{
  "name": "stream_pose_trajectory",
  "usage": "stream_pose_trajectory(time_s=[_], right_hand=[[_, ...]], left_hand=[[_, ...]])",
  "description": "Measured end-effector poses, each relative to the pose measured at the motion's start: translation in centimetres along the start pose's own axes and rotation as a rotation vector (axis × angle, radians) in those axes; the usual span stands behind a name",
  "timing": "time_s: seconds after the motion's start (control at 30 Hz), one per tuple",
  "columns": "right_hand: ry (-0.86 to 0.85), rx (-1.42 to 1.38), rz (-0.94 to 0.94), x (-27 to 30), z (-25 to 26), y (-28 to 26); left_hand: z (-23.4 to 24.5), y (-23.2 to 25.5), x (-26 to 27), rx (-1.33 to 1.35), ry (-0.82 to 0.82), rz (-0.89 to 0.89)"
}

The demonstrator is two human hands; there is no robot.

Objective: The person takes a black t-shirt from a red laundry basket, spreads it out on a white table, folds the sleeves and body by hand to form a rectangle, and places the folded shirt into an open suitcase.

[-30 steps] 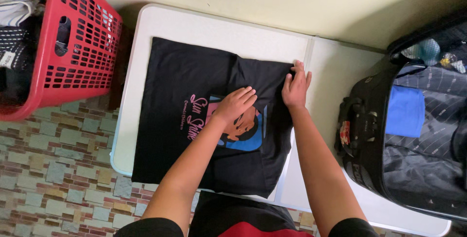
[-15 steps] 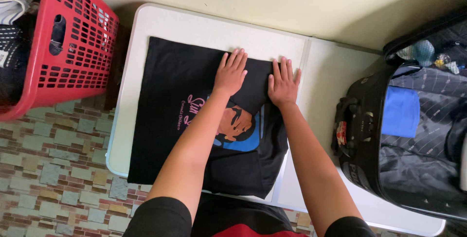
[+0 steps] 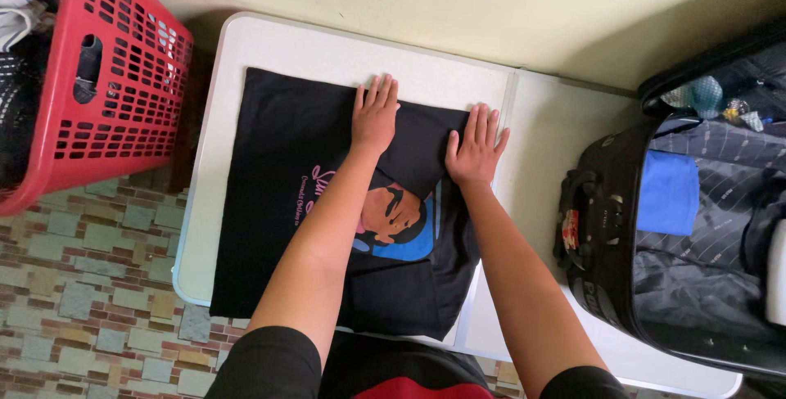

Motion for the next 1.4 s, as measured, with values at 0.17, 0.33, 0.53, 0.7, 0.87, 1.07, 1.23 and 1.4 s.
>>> stream_pose_trajectory(time_s=[0.17, 0.33, 0.53, 0.7, 0.87, 1.07, 1.23, 1.4], right_hand=[[0.041, 0.034, 0.017, 0.3, -0.1, 0.0], [0.134, -0.008, 0.055, 0.4, 1.2, -0.6], [-0.044, 0.012, 0.066, 0.1, 1.3, -1.5], [0.002, -0.011, 0.063, 0.1, 1.3, -1.3], [-0.013, -0.01, 0.062, 0.2, 0.3, -0.8], [-0.021, 0.046, 0.124, -0.2, 0.4, -1.3], [0.143, -0.1, 0.142, 7.6, 5.8, -4.9], [0.08, -0.12, 0.369, 21.1, 8.9, -9.0]], left_hand=[[1.5, -0.9, -1.1, 0.131, 0.125, 0.092], [4.1, -0.7, -1.0, 0.191, 0.213, 0.088], [5.8, -1.7, -2.2, 0.228, 0.053, 0.188], [8.0, 2.2, 0.0, 0.18, 0.2, -0.088], [9.6, 5.0, 7.5, 0.302, 0.168, -0.099], [9.9, 4.7, 9.0, 0.15, 0.121, -0.093], [13.3, 7.0, 16.5, 0.2, 0.085, -0.153], [15.9, 6.9, 26.7, 0.425, -0.058, -0.161]])
Point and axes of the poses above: each hand's wrist, its own x-axis away from the middle knuckle, its own z-axis out of the back of the hand, y = z × x, the point moved 8 cm from there along -x, towards the middle knuckle, and after that the axes turned 9 degrees about y, right-handed, at the moved point
